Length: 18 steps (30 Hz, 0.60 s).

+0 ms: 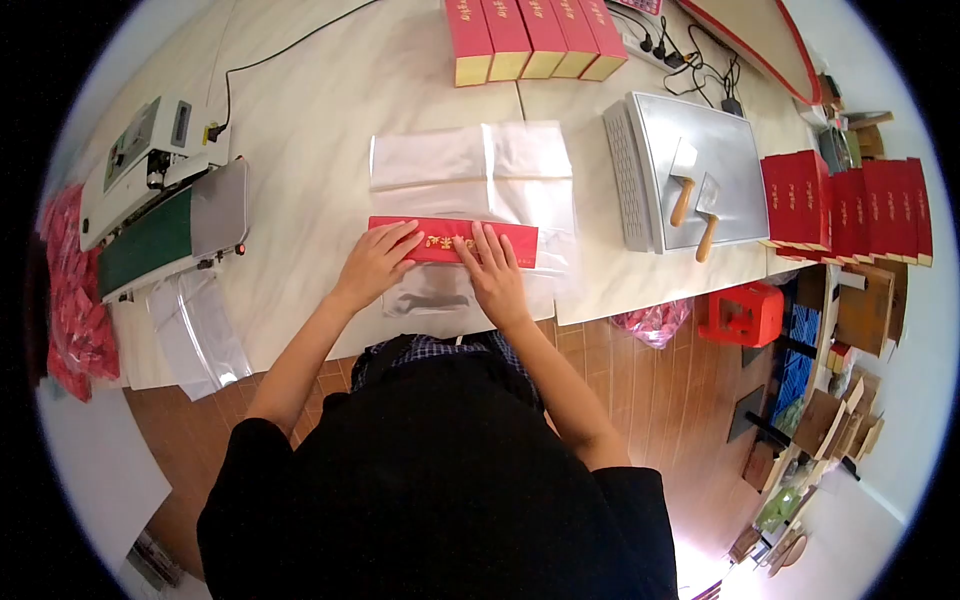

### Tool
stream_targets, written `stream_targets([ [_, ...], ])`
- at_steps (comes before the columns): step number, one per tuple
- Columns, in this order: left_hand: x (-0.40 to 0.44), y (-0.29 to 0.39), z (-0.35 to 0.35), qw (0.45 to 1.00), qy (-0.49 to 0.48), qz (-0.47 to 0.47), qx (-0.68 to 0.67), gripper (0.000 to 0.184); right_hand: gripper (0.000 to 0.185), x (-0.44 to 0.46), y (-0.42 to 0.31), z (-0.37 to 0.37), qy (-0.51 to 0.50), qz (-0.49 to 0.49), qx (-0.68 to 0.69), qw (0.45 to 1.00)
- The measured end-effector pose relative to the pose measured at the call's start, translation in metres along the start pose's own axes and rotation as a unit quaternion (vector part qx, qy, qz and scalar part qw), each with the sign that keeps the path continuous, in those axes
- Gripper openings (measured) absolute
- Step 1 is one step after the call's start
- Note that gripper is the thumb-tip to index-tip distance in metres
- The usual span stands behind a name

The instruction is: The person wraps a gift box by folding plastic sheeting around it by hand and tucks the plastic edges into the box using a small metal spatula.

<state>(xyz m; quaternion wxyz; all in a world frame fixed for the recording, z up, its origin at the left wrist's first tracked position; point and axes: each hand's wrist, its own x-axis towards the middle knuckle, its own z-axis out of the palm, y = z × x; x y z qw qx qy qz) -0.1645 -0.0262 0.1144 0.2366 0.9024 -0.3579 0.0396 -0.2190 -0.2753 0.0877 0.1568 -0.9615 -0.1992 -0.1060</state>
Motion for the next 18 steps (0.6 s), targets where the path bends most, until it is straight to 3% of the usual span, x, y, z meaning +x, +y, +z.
stream_targets([
  [4, -0.007, -0.009, -0.002, 0.999, -0.032, -0.004, -0.018, 0.047, 0.064, -0.016, 0.004, -0.002, 0.032, 0.045, -0.019, 0.998],
  [7, -0.004, -0.011, -0.003, 0.999, -0.028, 0.006, -0.027, 0.046, 0.069, -0.028, 0.013, -0.025, 0.072, 0.139, 0.024, 0.987],
  [10, 0.001, -0.011, -0.003, 0.999, -0.021, -0.004, -0.041, 0.046, 0.102, -0.034, 0.030, -0.040, 0.137, 0.252, 0.002, 0.958],
  [11, 0.002, -0.011, -0.003, 0.998, -0.017, -0.018, -0.049, 0.046, 0.102, -0.039, 0.039, -0.041, 0.138, 0.258, -0.002, 0.956],
  [13, 0.005, -0.010, -0.007, 0.998, -0.014, -0.016, -0.051, 0.055, 0.109, -0.051, 0.055, -0.040, 0.083, 0.325, 0.152, 0.930],
  [14, 0.007, -0.010, -0.010, 0.998, -0.021, -0.024, -0.062, 0.061, 0.091, -0.053, 0.059, -0.043, 0.077, 0.336, 0.156, 0.926],
  [15, 0.009, -0.010, -0.011, 0.996, -0.027, -0.032, -0.073, 0.068, 0.091, -0.057, 0.065, -0.044, 0.079, 0.340, 0.155, 0.924],
  [17, 0.011, -0.012, -0.013, 0.996, -0.034, -0.023, -0.073, 0.073, 0.064, -0.063, 0.075, -0.046, -0.046, 0.363, 0.235, 0.900],
  [18, 0.012, -0.012, -0.013, 0.997, -0.038, -0.019, -0.072, 0.078, 0.034, -0.065, 0.072, -0.044, 0.020, 0.346, 0.233, 0.908],
])
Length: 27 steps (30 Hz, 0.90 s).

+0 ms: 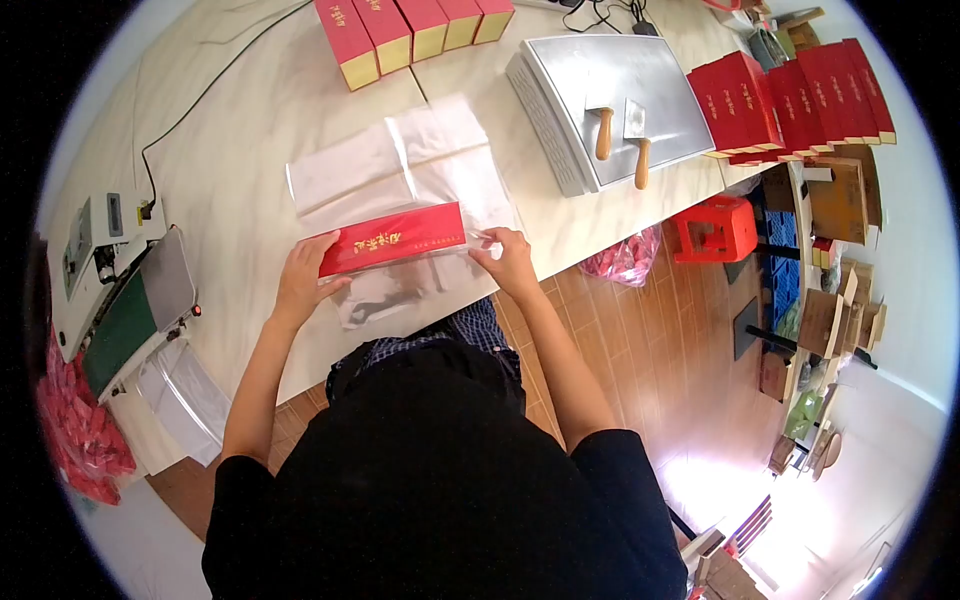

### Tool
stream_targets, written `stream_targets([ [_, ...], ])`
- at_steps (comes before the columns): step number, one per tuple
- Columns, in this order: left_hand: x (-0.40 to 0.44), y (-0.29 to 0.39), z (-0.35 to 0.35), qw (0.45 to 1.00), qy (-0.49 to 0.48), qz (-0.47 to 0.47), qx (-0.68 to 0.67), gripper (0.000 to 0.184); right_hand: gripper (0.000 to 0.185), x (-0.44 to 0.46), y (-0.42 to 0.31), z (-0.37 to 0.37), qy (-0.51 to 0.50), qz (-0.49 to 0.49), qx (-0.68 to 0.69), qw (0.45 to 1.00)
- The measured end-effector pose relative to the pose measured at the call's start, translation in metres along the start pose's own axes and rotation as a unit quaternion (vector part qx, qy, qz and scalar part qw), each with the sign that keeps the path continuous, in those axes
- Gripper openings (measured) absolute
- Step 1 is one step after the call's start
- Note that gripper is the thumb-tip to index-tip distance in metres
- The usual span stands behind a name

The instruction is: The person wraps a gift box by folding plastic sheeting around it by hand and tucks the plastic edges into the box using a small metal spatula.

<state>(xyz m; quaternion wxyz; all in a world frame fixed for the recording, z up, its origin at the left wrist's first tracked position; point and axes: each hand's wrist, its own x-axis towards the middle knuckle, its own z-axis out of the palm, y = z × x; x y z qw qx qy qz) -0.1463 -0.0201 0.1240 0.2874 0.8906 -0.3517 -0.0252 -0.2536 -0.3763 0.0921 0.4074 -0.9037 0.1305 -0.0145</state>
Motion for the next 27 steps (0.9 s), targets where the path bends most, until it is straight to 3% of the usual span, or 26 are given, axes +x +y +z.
stream_targets([
  [7, 0.002, 0.005, -0.010, 0.999, -0.034, 0.001, 0.001, 0.076, 0.015, -0.009, -0.027, -0.022, -0.004, -0.073, 0.034, 0.997],
  [9, 0.003, 0.003, -0.014, 0.998, -0.052, 0.034, 0.017, 0.058, 0.015, -0.008, -0.033, -0.022, 0.006, -0.120, 0.004, 0.993],
  [10, 0.002, 0.001, -0.015, 0.998, -0.052, 0.031, 0.021, 0.058, 0.015, -0.007, -0.034, -0.022, 0.005, -0.122, 0.008, 0.992],
  [12, -0.001, -0.004, -0.012, 0.998, -0.034, 0.051, 0.026, 0.034, 0.014, -0.004, -0.034, -0.022, 0.047, -0.137, -0.019, 0.989],
  [15, -0.006, -0.005, -0.008, 0.998, 0.002, 0.052, 0.021, 0.020, 0.014, 0.002, -0.036, -0.018, 0.098, -0.118, -0.041, 0.987],
  [19, -0.008, -0.001, -0.005, 0.999, 0.042, 0.027, 0.004, 0.018, 0.015, 0.011, -0.041, -0.014, 0.171, -0.111, -0.088, 0.975],
  [21, -0.007, 0.001, -0.006, 0.999, 0.040, 0.012, -0.006, 0.020, 0.018, 0.019, -0.048, -0.016, 0.157, -0.093, -0.103, 0.978],
  [23, -0.006, 0.000, -0.006, 0.999, 0.042, 0.019, 0.003, 0.020, 0.023, 0.025, -0.059, -0.014, 0.154, -0.189, -0.105, 0.964],
  [26, -0.006, -0.002, -0.006, 0.998, 0.040, 0.035, 0.017, 0.020, 0.065, 0.023, -0.091, -0.001, -0.047, -0.278, -0.111, 0.953],
  [27, -0.005, -0.002, -0.006, 0.998, 0.039, 0.042, 0.024, 0.020, 0.065, 0.023, -0.096, 0.008, -0.047, -0.278, -0.112, 0.953],
])
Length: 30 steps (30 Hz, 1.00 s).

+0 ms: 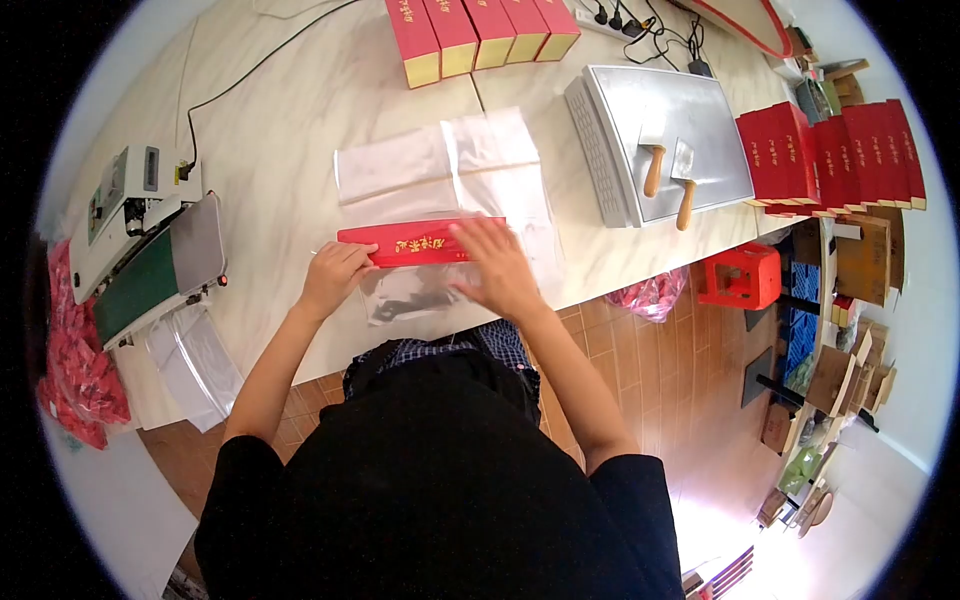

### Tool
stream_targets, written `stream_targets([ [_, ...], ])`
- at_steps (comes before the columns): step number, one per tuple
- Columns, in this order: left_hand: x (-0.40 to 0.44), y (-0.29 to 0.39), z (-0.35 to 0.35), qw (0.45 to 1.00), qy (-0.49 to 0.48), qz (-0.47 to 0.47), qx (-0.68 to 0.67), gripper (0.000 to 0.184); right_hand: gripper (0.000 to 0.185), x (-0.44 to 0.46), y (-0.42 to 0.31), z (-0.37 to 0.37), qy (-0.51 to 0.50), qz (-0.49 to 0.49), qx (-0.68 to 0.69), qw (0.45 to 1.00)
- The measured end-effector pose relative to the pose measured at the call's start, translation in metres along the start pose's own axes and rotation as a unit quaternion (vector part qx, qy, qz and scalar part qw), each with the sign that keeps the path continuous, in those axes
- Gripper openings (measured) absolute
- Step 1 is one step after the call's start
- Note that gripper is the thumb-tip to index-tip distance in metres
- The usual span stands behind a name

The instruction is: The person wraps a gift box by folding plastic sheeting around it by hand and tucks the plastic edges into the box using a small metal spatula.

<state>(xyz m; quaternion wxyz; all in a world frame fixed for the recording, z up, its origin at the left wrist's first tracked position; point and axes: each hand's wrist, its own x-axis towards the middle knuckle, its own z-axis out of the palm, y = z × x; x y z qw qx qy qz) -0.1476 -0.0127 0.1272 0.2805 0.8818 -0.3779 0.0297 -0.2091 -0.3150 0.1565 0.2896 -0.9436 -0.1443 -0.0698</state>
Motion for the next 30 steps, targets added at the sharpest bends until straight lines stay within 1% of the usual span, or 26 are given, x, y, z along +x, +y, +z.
stream_targets([
  [2, 0.001, 0.000, -0.001, 1.000, -0.002, 0.006, 0.000, 0.019, 0.069, 0.005, -0.008, 0.012, -0.072, -0.058, -0.036, 0.995],
  [3, 0.000, 0.000, -0.002, 1.000, -0.004, 0.010, 0.001, 0.019, 0.063, 0.001, -0.002, 0.023, -0.077, -0.054, -0.052, 0.994],
  [4, 0.000, -0.001, -0.002, 1.000, -0.004, 0.007, 0.002, 0.019, 0.063, -0.004, 0.006, 0.031, -0.079, -0.055, -0.050, 0.994],
  [6, -0.001, -0.002, -0.001, 1.000, -0.001, 0.029, 0.005, 0.019, 0.048, -0.007, 0.015, 0.033, -0.059, -0.084, -0.078, 0.992],
  [7, -0.002, -0.001, -0.001, 1.000, -0.001, 0.028, 0.004, 0.019, 0.048, -0.011, 0.018, 0.035, -0.060, -0.084, -0.078, 0.992],
  [9, -0.002, 0.001, -0.001, 1.000, -0.003, 0.019, 0.018, 0.018, 0.025, -0.012, 0.019, 0.034, -0.029, -0.079, -0.022, 0.996],
  [10, -0.002, 0.001, -0.001, 1.000, -0.002, 0.019, 0.017, 0.018, 0.025, -0.013, 0.019, 0.034, -0.029, -0.079, -0.023, 0.996],
  [12, -0.003, 0.000, -0.003, 0.999, -0.007, 0.022, 0.027, 0.019, 0.012, -0.013, 0.016, 0.031, 0.001, -0.075, -0.002, 0.997],
  [15, -0.004, -0.004, -0.010, 0.999, 0.021, 0.032, 0.026, 0.019, 0.011, -0.013, 0.012, 0.029, 0.020, -0.053, 0.031, 0.998],
  [19, -0.009, -0.011, -0.006, 0.997, 0.060, 0.037, 0.033, 0.019, 0.014, -0.013, 0.016, 0.018, 0.028, -0.062, 0.031, 0.997],
  [21, -0.010, -0.013, -0.007, 0.999, 0.040, 0.003, 0.001, 0.018, 0.015, -0.015, 0.023, 0.010, 0.053, -0.020, -0.005, 0.998],
  [25, -0.012, -0.014, -0.004, 0.998, 0.047, -0.027, -0.025, 0.015, 0.011, -0.025, 0.048, -0.003, 0.094, 0.040, -0.052, 0.993],
  [27, -0.007, -0.007, -0.007, 0.994, 0.058, -0.089, -0.028, 0.013, 0.009, -0.027, 0.052, -0.008, 0.120, 0.089, -0.079, 0.986],
  [28, -0.006, -0.007, -0.007, 0.994, 0.057, -0.089, -0.030, 0.013, 0.009, -0.028, 0.052, -0.008, 0.120, 0.091, -0.080, 0.985],
  [30, -0.005, -0.008, -0.008, 0.994, 0.052, -0.092, -0.026, 0.013, 0.009, -0.026, 0.047, -0.007, 0.159, 0.115, -0.071, 0.978],
])
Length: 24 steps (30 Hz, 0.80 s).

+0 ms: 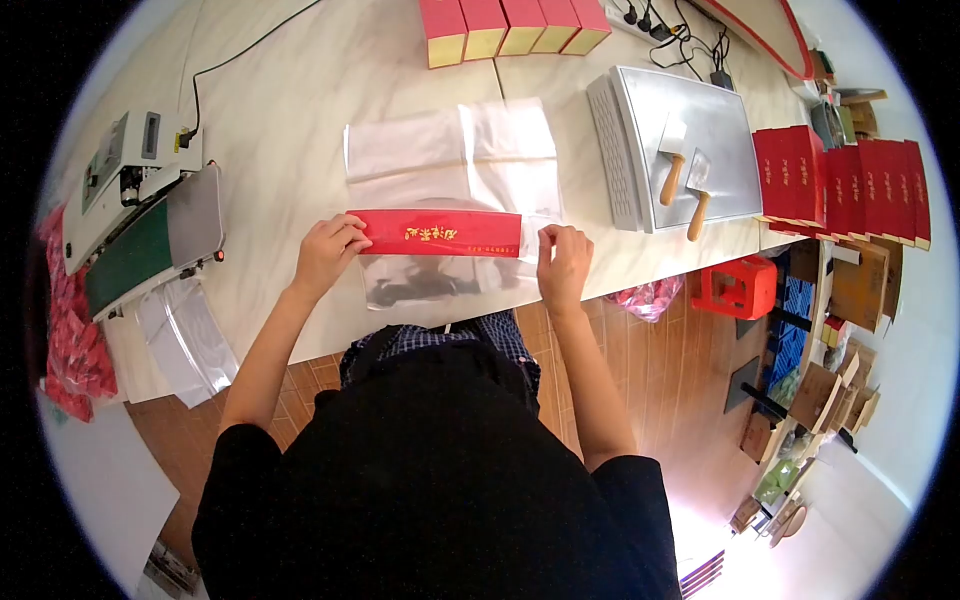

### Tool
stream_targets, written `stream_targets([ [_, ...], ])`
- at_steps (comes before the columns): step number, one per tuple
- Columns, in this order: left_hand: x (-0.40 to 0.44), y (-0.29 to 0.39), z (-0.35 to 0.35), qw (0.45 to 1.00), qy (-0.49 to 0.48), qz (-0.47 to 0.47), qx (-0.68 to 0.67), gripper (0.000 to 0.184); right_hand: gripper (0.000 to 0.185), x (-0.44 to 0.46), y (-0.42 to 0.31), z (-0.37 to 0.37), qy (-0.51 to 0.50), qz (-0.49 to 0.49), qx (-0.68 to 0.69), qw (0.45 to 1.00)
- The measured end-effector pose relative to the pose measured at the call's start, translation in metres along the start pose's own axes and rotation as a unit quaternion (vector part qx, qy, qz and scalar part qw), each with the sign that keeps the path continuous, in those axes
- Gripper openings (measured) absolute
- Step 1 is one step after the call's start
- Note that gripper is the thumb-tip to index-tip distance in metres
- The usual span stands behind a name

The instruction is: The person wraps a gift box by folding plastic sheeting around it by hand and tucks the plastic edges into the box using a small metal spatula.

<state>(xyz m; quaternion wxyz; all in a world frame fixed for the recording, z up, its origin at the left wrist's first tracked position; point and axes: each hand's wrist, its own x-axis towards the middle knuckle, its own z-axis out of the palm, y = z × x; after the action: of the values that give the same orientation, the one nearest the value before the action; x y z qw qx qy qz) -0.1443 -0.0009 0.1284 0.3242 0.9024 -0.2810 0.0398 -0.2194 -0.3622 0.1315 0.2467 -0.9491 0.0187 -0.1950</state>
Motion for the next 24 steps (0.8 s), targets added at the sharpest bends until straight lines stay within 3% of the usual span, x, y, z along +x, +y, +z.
stream_targets([
  [4, -0.001, -0.001, 0.000, 1.000, -0.015, -0.003, -0.008, 0.011, 0.029, 0.004, -0.037, -0.005, -0.058, -0.066, 0.048, 0.995],
  [8, 0.000, 0.000, 0.000, 1.000, -0.008, 0.006, 0.003, 0.013, 0.026, 0.001, -0.030, -0.005, -0.079, -0.077, 0.021, 0.994],
  [11, 0.000, 0.002, 0.001, 1.000, -0.001, 0.014, 0.006, 0.014, 0.016, -0.004, 0.000, -0.014, -0.157, -0.110, -0.020, 0.981],
  [15, 0.001, -0.001, 0.001, 1.000, -0.003, 0.016, -0.010, 0.015, 0.010, 0.005, 0.019, -0.032, -0.096, -0.068, -0.080, 0.990],
  [18, 0.001, -0.002, 0.002, 1.000, -0.007, 0.008, -0.013, 0.014, 0.011, 0.011, 0.029, -0.033, -0.027, 0.025, -0.111, 0.993],
  [21, 0.002, -0.002, 0.001, 1.000, -0.009, 0.011, -0.012, 0.013, 0.013, 0.014, 0.011, -0.024, -0.021, -0.031, -0.018, 0.999],
  [24, 0.004, 0.000, -0.001, 1.000, -0.006, 0.014, -0.017, 0.012, 0.045, 0.008, -0.031, -0.005, -0.103, -0.078, 0.059, 0.990],
])
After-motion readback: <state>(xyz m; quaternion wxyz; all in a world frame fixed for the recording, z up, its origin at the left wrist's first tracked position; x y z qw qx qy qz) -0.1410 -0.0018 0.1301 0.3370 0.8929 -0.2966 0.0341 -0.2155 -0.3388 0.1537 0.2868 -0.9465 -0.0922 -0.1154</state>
